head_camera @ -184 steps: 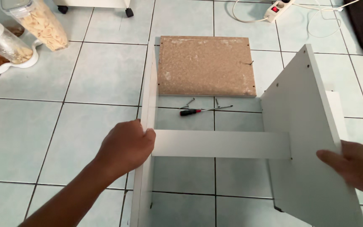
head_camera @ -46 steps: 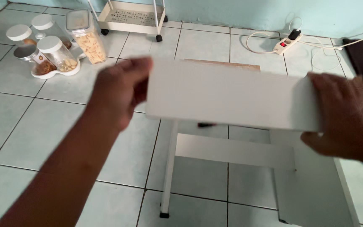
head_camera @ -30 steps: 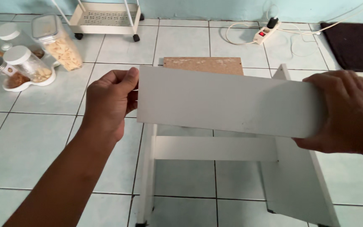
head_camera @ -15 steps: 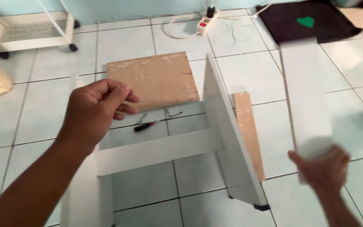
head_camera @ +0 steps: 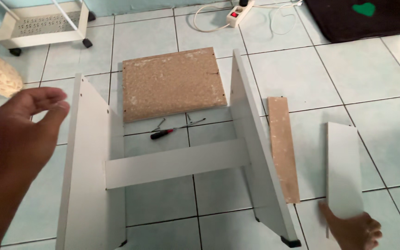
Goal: The person assembles a white flat-pack furniture unit on a tiled floor. They use a screwdriver to attach side panels to a base, then insert a horizontal support beam and a back panel.
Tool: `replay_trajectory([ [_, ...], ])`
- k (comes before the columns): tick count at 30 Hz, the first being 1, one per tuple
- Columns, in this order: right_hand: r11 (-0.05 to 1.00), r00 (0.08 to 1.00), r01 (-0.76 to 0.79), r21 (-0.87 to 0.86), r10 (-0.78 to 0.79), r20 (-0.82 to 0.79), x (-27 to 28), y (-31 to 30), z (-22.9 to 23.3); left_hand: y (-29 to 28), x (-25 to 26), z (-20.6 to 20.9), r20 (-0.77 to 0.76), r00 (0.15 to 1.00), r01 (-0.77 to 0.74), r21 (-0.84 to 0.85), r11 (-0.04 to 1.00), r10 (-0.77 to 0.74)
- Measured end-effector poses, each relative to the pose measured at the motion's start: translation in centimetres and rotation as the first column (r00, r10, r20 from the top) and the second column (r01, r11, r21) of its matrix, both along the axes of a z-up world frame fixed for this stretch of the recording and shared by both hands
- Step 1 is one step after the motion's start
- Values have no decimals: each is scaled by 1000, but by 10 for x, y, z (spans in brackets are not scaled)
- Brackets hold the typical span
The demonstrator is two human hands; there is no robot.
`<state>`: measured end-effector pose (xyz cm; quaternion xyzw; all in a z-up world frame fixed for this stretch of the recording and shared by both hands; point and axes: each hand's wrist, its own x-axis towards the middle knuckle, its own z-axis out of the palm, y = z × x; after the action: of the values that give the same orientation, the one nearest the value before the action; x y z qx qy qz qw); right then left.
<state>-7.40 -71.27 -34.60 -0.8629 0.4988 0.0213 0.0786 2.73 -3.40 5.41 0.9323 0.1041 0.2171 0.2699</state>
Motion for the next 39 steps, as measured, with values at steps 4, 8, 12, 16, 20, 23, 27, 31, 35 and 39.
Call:
replay_trajectory([
  [4, 1000, 997, 24, -5, -25, -77, 9, -4, -4, 17, -3, -22, 10, 998, -62, -26, 998, 62],
  [8, 906, 963, -240, -348, 267, 32, 16, 16, 11, 26, -3, -40, -68, 995, -78, -86, 993, 72],
  [12, 876, 861, -482, 19, 469, 195, 58, 65, 48, 29, -2, -46, -155, 986, -85, -122, 989, 66],
  [16, 881, 911, -410, 237, 408, 63, 98, 119, 78, 25, -2, -48, -209, 975, -94, -91, 991, 74],
  [20, 879, 923, -375, 294, 385, 26, 107, 148, 89, 26, -7, -48, -167, 986, -26, -99, 995, 9],
  [23, 870, 926, -360, 336, 377, 16, 103, 150, 93, 28, -10, -46, -194, 981, -22, -119, 993, -1],
  [27, 851, 924, -358, 384, 381, 15, 101, 143, 90, 29, -14, -44, -204, 979, -5, -143, 990, -25],
  [31, 739, 968, -228, 634, 244, 64, 101, 115, 87, 31, -17, -42, -178, 983, 10, -148, 989, -37],
  [35, 559, 613, -785, 268, 764, 202, 100, 74, 117, 39, -19, -39, -131, 989, 44, -126, 991, -61],
  [39, 567, 752, -632, 528, 284, 595, 119, 66, 198, 43, -22, -33, -112, 990, 69, -183, 981, -91],
])
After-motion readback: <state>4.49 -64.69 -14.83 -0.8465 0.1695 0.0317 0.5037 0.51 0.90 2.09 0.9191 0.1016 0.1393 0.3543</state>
